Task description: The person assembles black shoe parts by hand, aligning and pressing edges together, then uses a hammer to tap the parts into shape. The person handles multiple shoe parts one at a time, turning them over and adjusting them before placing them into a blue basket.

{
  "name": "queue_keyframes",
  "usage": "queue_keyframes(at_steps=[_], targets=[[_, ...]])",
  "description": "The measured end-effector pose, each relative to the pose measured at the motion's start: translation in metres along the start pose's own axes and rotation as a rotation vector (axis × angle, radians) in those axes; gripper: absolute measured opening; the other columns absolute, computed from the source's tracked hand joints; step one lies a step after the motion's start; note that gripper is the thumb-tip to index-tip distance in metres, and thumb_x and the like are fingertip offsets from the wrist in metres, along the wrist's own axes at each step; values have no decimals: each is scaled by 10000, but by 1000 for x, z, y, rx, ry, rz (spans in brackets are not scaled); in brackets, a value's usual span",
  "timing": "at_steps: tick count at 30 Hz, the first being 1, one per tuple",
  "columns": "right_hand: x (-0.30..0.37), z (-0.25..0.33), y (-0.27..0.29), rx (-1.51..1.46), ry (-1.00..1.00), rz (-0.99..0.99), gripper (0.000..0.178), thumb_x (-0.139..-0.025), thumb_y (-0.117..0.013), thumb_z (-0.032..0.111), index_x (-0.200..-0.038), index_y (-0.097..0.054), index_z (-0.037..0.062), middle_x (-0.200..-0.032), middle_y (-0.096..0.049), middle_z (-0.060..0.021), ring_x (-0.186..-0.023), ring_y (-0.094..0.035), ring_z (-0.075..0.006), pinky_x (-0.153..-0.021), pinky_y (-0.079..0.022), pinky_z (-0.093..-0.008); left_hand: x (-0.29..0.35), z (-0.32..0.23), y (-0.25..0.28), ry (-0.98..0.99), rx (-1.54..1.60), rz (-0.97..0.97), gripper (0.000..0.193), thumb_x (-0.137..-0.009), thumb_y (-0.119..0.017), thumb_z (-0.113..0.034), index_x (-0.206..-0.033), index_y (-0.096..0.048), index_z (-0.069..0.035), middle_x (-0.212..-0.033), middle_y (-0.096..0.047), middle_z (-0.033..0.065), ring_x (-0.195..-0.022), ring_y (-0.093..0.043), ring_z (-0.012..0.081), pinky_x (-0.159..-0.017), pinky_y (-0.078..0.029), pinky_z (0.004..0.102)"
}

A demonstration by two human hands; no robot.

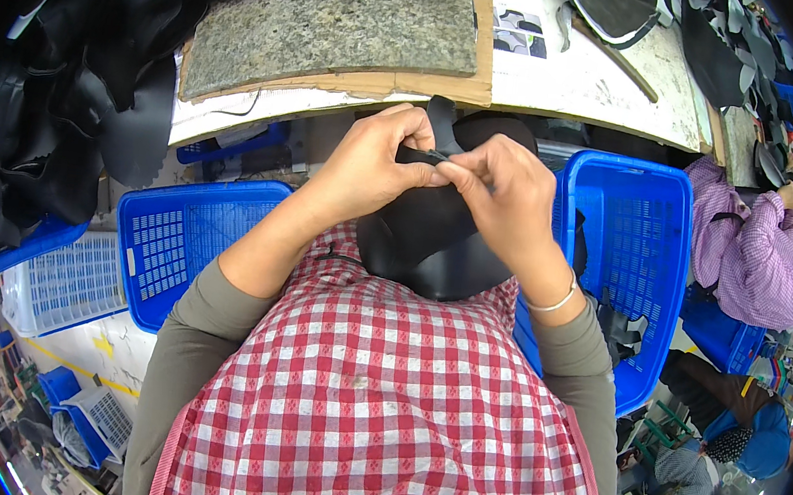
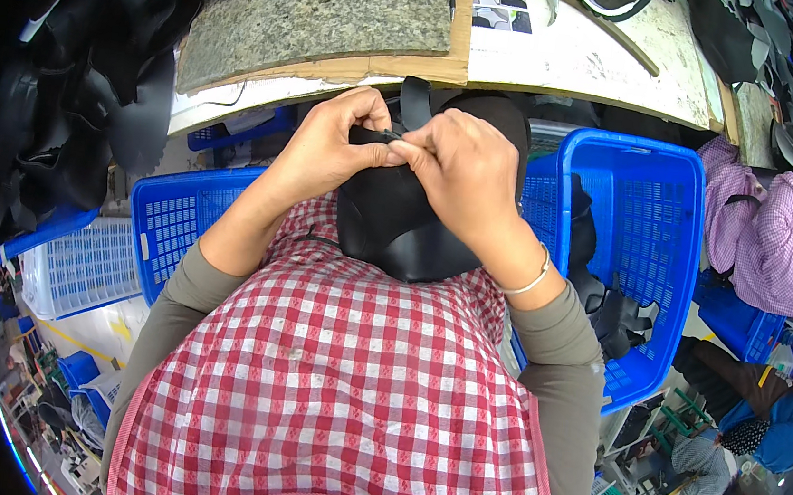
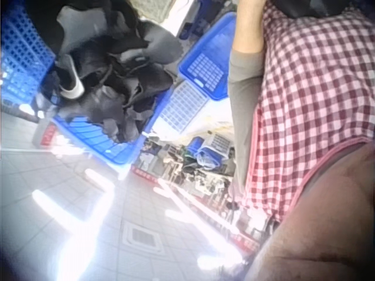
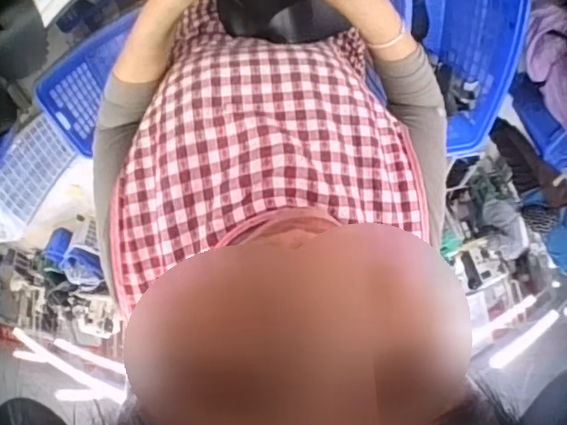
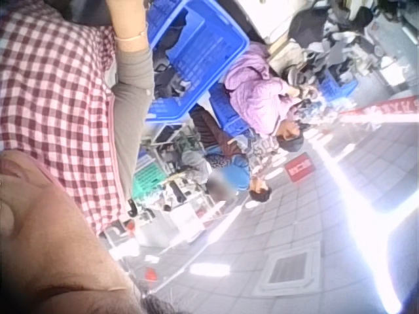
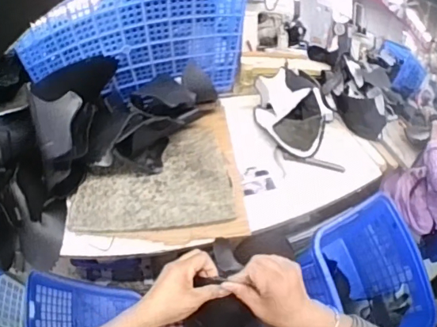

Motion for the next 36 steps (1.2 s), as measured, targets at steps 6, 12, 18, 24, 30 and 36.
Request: queue_keyframes(at_steps=[6,12,18,24,30,36], targets=[[-1,-56,-24,-699,-437,356,217,-965,-765,212,-1000,-753,-1,-857,-705,3,-771,-617,-76,-733,-513,-240,-3,16,-12,88,219,171,263,-844,-859,-104,-893,-608,-46,-857,-553,-47,-832,-510,38,-721,-440,227],[-3,-74,-44,-870,-433,444,253,-972,-755,225,-1048,-764,-17,-873,-702,4,-789,-626,-87,-754,-515,-256,-2,18,-8,72,315,208,239,-851,-855,-110,-899,-632,-36,-899,-537,-37,-827,-517,51,-728,-437,232],[-9,-54,-33,-575,-268,383,229,-1034,-659,192,-1090,-714,-23,-850,-672,-9,-766,-581,-100,-730,-500,-270,-4,19,-9,67,283,216,214,-859,-843,-97,-893,-643,-29,-905,-538,-33,-831,-525,60,-728,-434,239],[-18,-36,-20,-261,-131,551,207,-1037,-603,117,-1178,-689,-8,-869,-669,-47,-807,-602,-117,-757,-527,-300,-9,15,-17,-13,225,265,230,-873,-833,-108,-865,-615,-34,-901,-508,-33,-830,-501,63,-737,-436,250],[-24,-25,-17,-250,-31,750,252,-1033,-618,126,-1229,-686,-17,-866,-696,-72,-786,-648,-136,-753,-549,-311,-6,16,-14,-2,220,184,328,-830,-865,-135,-970,-583,-43,-937,-550,-5,-879,-526,100,-817,-470,277],[-26,-38,-38,-552,-220,710,237,-1013,-671,162,-1157,-722,-20,-856,-708,-35,-744,-643,-101,-702,-552,-273,3,13,-5,-14,249,27,427,-817,-866,-89,-1122,-568,-58,-1011,-583,3,-935,-550,109,-882,-476,279]])
Point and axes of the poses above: each hand's wrist, its own x-axis away from the middle knuckle, its own y-axis out of the back of the hand, z = x × y, the point moved 10 cm from there along -x, towards the middle knuckle
